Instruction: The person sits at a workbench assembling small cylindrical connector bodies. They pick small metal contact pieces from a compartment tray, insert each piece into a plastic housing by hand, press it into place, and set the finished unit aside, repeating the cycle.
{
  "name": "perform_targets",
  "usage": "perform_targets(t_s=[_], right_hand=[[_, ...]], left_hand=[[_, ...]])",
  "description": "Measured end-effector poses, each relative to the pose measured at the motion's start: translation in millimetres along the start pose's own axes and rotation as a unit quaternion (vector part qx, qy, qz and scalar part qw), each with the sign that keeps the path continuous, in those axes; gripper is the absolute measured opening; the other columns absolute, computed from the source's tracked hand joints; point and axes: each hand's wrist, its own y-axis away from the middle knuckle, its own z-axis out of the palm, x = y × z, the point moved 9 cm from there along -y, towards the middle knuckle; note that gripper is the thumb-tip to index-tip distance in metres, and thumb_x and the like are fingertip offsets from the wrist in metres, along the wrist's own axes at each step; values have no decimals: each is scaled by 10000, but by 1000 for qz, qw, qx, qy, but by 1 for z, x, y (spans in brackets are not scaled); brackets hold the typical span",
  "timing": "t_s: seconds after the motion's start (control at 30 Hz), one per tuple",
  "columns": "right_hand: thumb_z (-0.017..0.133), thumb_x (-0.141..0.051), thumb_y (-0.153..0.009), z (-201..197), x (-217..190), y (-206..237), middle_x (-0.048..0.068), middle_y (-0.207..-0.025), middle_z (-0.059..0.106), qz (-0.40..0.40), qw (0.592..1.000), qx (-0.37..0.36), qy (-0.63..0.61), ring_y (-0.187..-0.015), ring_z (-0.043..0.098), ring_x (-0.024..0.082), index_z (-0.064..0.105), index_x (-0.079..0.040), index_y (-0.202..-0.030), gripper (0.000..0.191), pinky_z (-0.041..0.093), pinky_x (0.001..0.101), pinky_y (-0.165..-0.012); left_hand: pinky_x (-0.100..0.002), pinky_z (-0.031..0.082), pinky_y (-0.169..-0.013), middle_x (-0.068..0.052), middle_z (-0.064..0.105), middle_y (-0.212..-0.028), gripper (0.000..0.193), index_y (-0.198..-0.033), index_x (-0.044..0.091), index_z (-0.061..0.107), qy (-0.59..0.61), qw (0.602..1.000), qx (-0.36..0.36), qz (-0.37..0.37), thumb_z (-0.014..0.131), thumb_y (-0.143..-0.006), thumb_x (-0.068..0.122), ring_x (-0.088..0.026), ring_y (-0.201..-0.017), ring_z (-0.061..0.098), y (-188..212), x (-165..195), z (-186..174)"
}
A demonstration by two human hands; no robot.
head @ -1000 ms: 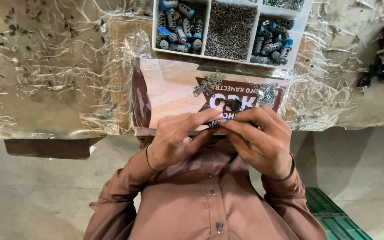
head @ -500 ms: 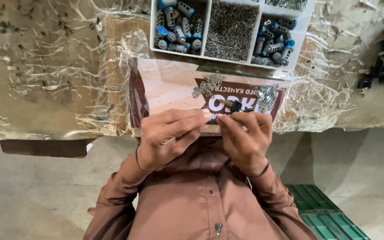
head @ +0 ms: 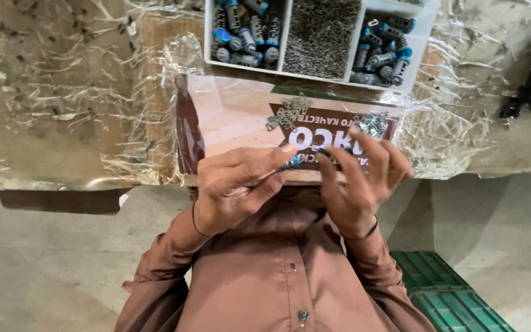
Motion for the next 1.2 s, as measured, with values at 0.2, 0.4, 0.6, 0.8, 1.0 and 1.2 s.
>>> perform_targets(t_s=[0.2, 0.4, 0.6, 0.8, 1.0, 1.2], right_hand=[[786, -120, -977, -11, 24, 9, 48, -990, 757, 131, 905, -10, -405, -986, 645, 172, 690, -88, -1089, 151, 507, 301, -838], [846, -125, -856, -25, 16, -4, 49, -813, 748, 38, 934, -8, -354, -748, 684, 121, 740, -29, -1001, 203, 500, 312, -811], [897, -75, -826, -34, 8, -24, 66, -855, 733, 42, 941, -63, -330, -780, 690, 172, 752, -25, -948, 197, 517, 283, -743], [886, -56, -817, -35, -10, -38, 60, -820, 722, 50, 934, -87, -344, -750, 684, 162, 754, -9, -928, 179, 523, 256, -684], [862, -2, -810, -21, -17, -38, 93, -834, 717, 32, 928, -118, -353, -771, 673, 174, 739, -6, -943, 181, 508, 252, -657], [753, 21, -908, 15, 21, -8, 66, -827, 696, 261, 792, -170, -525, -662, 580, 75, 730, 23, -980, 76, 435, 211, -581]], left_hand=[[-287, 651, -896, -108, 762, -1142, 313, -1219, 92, 736, 36, 999, -19, 16, 788, -929, -11, -211, -1023, 782, -3, 8, 9], [-265, 632, -796, -123, 773, -1113, 275, -1181, 69, 746, 61, 997, -42, -26, 804, -920, 9, -186, -931, 784, -1, 8, 9], [-279, 635, -831, -114, 771, -1091, 255, -1178, 51, 741, 46, 997, -60, 3, 792, -934, -2, -201, -957, 789, -1, 14, 7], [-283, 648, -838, -106, 767, -1094, 261, -1163, 65, 740, 37, 996, -54, 57, 807, -916, 9, -209, -972, 791, 3, 24, -3], [-272, 644, -813, -113, 770, -1100, 281, -1179, 61, 731, 12, 995, -72, 66, 816, -915, 20, -212, -956, 793, 2, 24, 6], [-254, 631, -769, -79, 774, -1042, 325, -1215, 73, 691, 20, 998, -59, 12, 841, -927, 86, -168, -907, 792, 3, 21, 10]])
